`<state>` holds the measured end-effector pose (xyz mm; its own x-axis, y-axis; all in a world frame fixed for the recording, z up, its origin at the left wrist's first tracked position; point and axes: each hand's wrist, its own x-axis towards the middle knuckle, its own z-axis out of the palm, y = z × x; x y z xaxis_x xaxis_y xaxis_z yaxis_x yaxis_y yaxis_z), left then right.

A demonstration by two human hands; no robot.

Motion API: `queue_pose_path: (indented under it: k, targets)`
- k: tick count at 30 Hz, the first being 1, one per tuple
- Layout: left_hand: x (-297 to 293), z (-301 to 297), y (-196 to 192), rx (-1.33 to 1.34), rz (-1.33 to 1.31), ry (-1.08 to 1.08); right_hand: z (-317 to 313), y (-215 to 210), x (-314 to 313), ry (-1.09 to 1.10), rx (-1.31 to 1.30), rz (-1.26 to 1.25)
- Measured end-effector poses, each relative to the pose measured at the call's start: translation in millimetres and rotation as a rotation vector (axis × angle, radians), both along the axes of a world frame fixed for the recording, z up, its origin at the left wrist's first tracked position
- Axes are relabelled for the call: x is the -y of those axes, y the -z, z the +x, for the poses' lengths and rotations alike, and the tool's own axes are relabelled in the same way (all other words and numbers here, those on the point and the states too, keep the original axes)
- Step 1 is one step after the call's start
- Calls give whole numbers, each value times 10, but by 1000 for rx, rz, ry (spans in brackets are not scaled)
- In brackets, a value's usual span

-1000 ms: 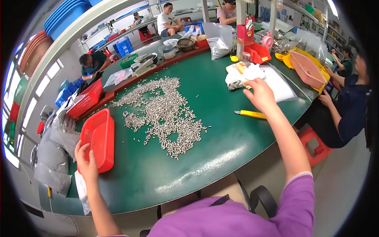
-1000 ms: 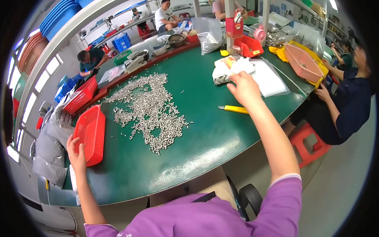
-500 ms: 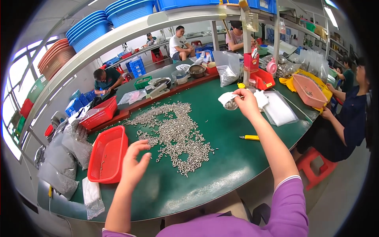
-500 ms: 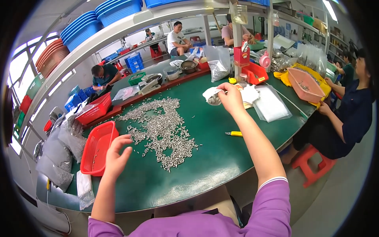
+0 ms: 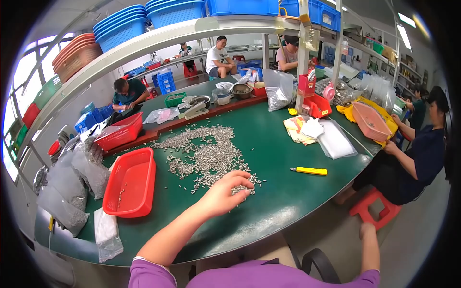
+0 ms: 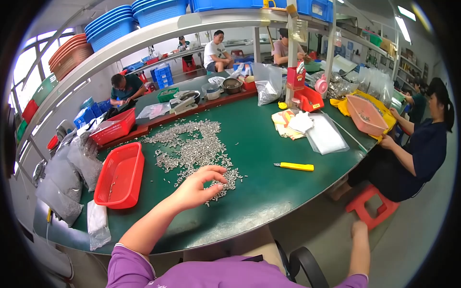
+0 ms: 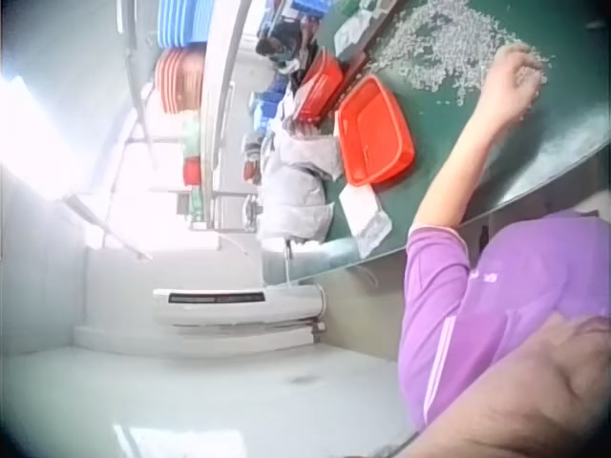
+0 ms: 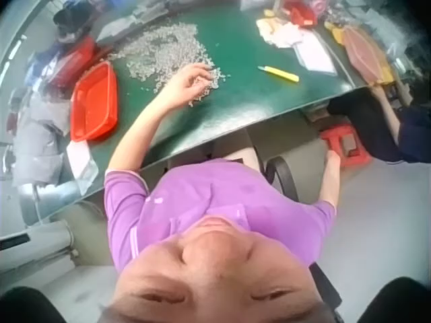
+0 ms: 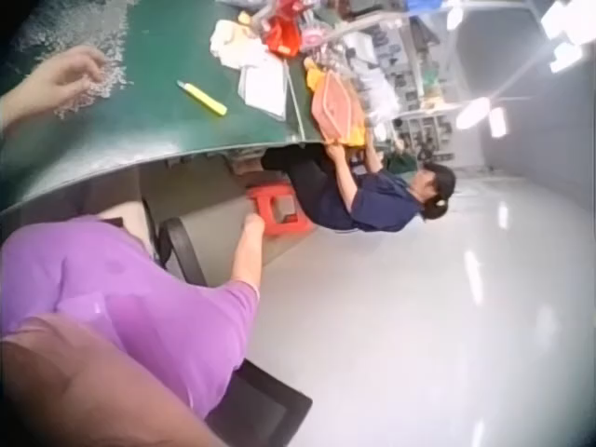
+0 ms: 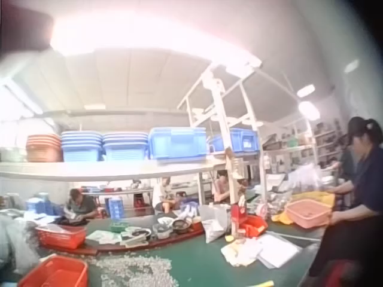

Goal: Sorting and inspecting small metal pins on a workbench and using a utility knife for minor adjustments.

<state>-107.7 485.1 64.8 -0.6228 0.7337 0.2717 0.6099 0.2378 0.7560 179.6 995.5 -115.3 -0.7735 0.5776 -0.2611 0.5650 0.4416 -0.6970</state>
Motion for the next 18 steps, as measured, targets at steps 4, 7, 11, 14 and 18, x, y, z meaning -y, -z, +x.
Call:
queue_pose_path:
  k: [4, 7, 11, 14, 18]
  targets:
    - [-255, 0, 57, -44, -5, 56, 296, 160, 34, 170, -244, 540]
    - [-403, 157, -76, -83, -17, 73, -144, -526, 390, 88, -466, 218]
    - [-689, 322, 10, 15, 32, 205, -711, -963, 798, 34, -685, 141]
    - [-1028, 523, 44, 52, -86, 299, -766, -1176, 1094, 18, -774, 71]
    - [-1482, 710, 161, 133, -130, 257, -916, -1220, 1486, -38, -877, 25]
